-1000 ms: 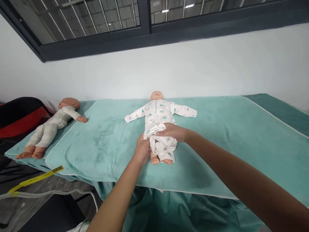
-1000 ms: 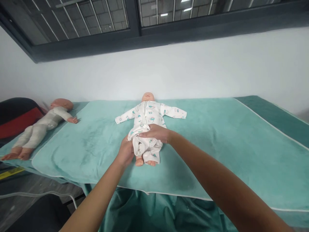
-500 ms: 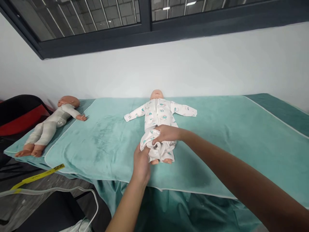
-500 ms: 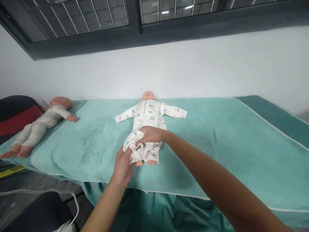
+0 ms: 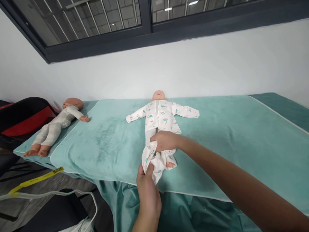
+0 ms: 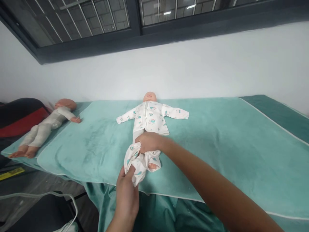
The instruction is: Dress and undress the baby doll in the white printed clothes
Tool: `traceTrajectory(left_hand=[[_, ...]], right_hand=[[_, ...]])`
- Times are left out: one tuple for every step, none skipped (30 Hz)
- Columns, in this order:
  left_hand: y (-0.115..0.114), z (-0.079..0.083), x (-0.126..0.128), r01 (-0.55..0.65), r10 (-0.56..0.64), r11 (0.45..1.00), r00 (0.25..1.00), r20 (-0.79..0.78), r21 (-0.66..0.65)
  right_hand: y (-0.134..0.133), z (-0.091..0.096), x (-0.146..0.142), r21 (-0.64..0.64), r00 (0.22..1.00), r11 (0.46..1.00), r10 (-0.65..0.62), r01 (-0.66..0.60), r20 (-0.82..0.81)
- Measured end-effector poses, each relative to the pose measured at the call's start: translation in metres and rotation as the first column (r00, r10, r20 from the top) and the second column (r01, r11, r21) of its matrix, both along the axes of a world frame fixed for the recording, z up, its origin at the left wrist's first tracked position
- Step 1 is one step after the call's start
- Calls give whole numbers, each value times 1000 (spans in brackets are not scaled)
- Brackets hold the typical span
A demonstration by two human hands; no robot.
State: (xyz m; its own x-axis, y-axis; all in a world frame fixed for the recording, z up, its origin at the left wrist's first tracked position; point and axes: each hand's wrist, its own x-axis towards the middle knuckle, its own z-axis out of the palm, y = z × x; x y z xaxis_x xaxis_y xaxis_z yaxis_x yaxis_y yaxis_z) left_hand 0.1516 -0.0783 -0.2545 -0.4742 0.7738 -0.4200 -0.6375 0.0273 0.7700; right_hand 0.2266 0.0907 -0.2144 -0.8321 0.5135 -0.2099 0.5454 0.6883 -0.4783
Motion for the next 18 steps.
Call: traceTrajectory(left_hand=[[-2, -5, 0, -10, 10, 1000, 1000, -24, 2], [-3, -10, 0, -14, 14, 1000, 999, -48, 4], [-4, -14, -1, -10, 10, 1000, 998, -66, 3], [-5, -18, -3, -2, 2, 1000, 997, -76, -2], [-5, -21, -5, 11, -12, 1000, 997, -79, -8], [-5, -23, -8, 27, -28, 1000, 997, -77, -16], [-5, -24, -10, 43, -45, 999, 996, -75, -24], [-4, -24, -13, 56, -59, 998, 995, -75, -32], [-4, -24, -16, 69, -71, 997, 995, -74, -37], [-4, -24, -18, 78, -81, 996, 994, -71, -41], [-4, -23, -20, 89, -92, 995, 994, -63, -42], [-4, -23, -22, 99, -101, 994, 994, -50, -40], [-3, -23, -24, 109, -110, 994, 993, -33, -32], [-3, -23, -25, 118, -119, 993, 993, -15, -22], [-2, -23, -26, 128, -128, 992, 992, 2, -10], [0, -23, -26, 136, -136, 991, 991, 16, 3], [1, -24, -27, 143, -143, 990, 989, 29, 19], [3, -24, -27, 149, -151, 988, 988, 35, 35]], right_hand=[[-3, 0, -1, 41, 1000, 999, 5, -6, 30], [-6, 0, -2, 73, 998, 997, 6, -11, 57], [-10, 0, -3, 98, 997, 995, 3, -11, 83], [-12, 1, -4, 119, 994, 993, -5, -8, 105], [-15, 1, -5, 136, 992, 991, -15, -2, 123], [-17, 1, -6, 151, 990, 989, -27, 6, 135], [-19, 1, -6, 164, 989, 986, -42, 18, 142], [-20, 1, -6, 172, 989, 985, -55, 31, 141], [-21, 0, -5, 172, 989, 984, -65, 41, 136], [-22, 0, -5, 167, 989, 985, -72, 50, 130], [-22, -1, -4, 162, 989, 985, -79, 58, 123], [-22, -2, -4, 161, 990, 985, -85, 66, 115], [-23, -3, -3, 165, 990, 984, -93, 74, 109], [-23, -3, -3, 175, 989, 981, -102, 83, 102], [-24, -4, -3, 185, 989, 978, -113, 94, 95], [-25, -4, -2, 190, 988, 976, -127, 109, 86], [-25, -4, -1, 181, 987, 975, -141, 125, 75], [-25, -3, 0, 157, 986, 977, -154, 143, 61]])
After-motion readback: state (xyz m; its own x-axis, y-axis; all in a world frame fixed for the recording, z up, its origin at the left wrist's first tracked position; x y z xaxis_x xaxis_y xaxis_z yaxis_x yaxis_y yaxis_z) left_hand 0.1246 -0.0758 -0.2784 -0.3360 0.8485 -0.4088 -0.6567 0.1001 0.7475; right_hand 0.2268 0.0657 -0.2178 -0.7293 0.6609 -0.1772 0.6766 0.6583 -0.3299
